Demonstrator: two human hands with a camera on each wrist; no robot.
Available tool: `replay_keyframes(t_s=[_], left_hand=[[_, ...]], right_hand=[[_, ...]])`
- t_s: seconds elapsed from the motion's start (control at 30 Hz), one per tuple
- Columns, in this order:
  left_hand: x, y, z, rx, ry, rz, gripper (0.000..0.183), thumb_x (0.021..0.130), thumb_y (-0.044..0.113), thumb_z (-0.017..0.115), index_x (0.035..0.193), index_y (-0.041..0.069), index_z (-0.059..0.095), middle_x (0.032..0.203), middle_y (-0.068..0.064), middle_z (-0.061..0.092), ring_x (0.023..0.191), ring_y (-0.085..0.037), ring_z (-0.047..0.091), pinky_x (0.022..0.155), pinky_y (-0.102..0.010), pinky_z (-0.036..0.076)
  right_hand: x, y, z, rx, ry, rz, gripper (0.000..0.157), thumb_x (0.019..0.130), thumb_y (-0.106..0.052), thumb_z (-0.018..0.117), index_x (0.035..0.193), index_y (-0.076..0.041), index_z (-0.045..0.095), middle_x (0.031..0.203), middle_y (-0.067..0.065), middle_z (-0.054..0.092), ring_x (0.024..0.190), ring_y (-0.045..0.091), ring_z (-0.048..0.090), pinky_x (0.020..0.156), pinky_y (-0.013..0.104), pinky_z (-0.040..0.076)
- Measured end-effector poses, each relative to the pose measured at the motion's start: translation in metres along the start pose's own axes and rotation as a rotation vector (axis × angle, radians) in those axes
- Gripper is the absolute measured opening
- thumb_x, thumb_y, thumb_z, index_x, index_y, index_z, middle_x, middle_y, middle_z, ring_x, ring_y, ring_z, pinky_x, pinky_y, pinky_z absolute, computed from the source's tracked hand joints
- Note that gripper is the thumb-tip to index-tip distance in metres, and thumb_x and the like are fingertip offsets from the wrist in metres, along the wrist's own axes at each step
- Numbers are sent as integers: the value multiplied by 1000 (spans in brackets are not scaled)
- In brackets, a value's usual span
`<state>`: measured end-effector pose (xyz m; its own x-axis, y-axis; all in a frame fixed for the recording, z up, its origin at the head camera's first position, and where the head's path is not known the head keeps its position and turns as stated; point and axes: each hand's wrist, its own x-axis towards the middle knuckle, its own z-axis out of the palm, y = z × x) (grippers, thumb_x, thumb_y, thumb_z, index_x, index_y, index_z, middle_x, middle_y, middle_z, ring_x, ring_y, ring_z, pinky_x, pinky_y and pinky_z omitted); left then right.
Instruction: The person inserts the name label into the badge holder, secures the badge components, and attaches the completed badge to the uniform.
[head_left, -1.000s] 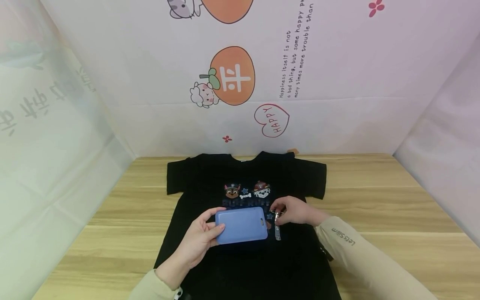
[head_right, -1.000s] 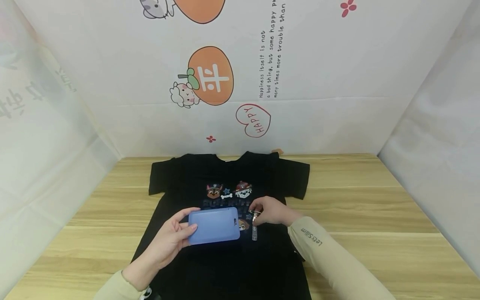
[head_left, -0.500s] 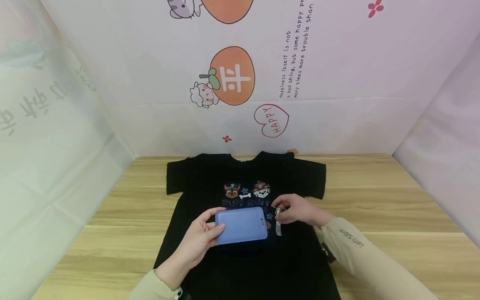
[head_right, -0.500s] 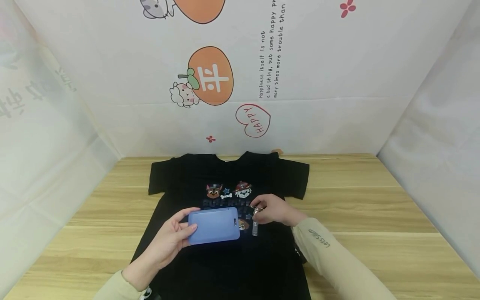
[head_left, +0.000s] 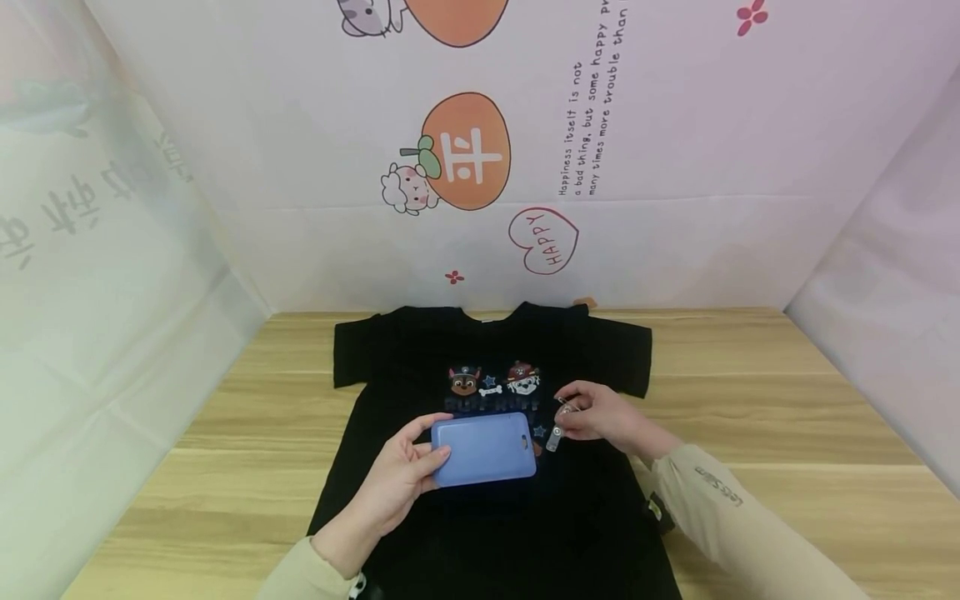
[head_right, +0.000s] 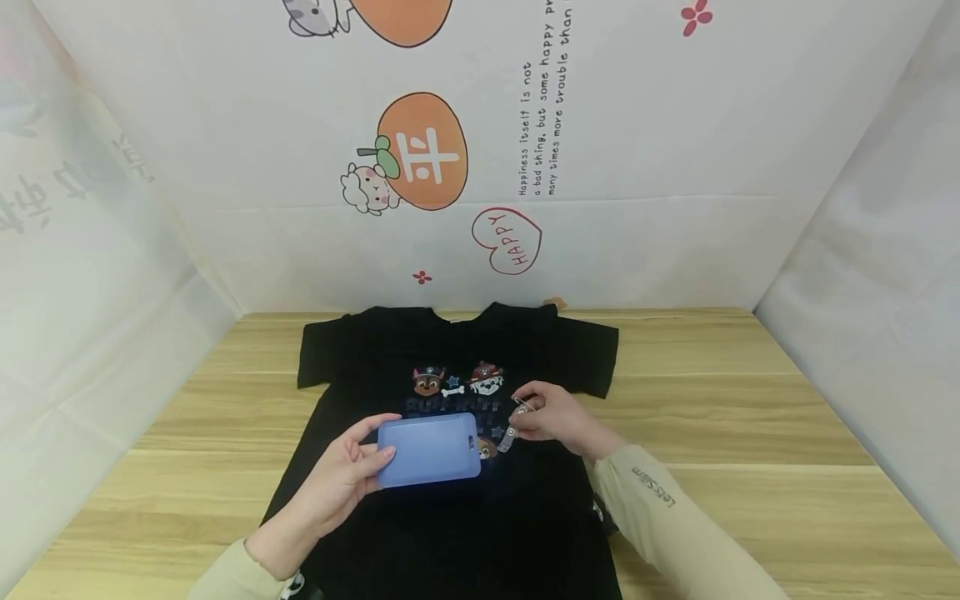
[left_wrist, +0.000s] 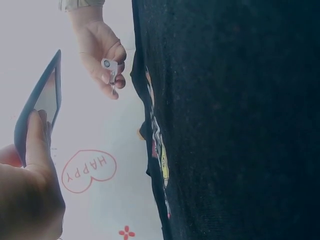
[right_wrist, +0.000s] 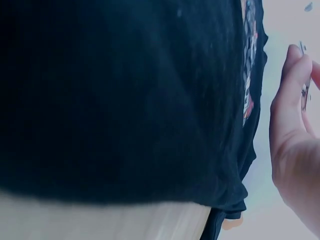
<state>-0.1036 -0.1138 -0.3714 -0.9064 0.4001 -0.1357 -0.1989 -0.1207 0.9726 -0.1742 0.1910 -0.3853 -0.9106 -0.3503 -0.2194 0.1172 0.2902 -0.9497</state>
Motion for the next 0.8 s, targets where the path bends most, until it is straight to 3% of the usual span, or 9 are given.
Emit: replay_keyframes(t_s=[0.27, 0.53, 0.8], left_hand=[[0, 1, 0, 3, 1, 3, 53, 98, 9, 50, 144, -2, 25, 121, -24, 61, 98, -16, 67, 87, -36, 53], [2, 2, 1, 2, 9, 5, 52, 98, 9, 50, 143, -2, 26, 120, -23, 62, 97, -15, 66, 88, -37, 53], [3, 0, 0, -1, 36, 25, 52, 98, 10, 50, 143, 0, 27, 123, -23, 60, 98, -15, 66, 90, -38, 52]], right_hand=[[-6, -1, 10, 180, 61, -24, 50, 93, -6, 58, 134, 9, 32, 90, 0, 61, 82, 10, 64, 77, 24, 56], [-13, -3, 23, 284, 89, -77, 50, 95, -8, 56, 133, 9, 29, 89, -2, 61, 81, 8, 63, 77, 21, 55], [-15, -3, 33, 421, 115, -105, 36, 95, -4, 53, 127, 1, 37, 93, -1, 64, 81, 7, 64, 78, 21, 54]])
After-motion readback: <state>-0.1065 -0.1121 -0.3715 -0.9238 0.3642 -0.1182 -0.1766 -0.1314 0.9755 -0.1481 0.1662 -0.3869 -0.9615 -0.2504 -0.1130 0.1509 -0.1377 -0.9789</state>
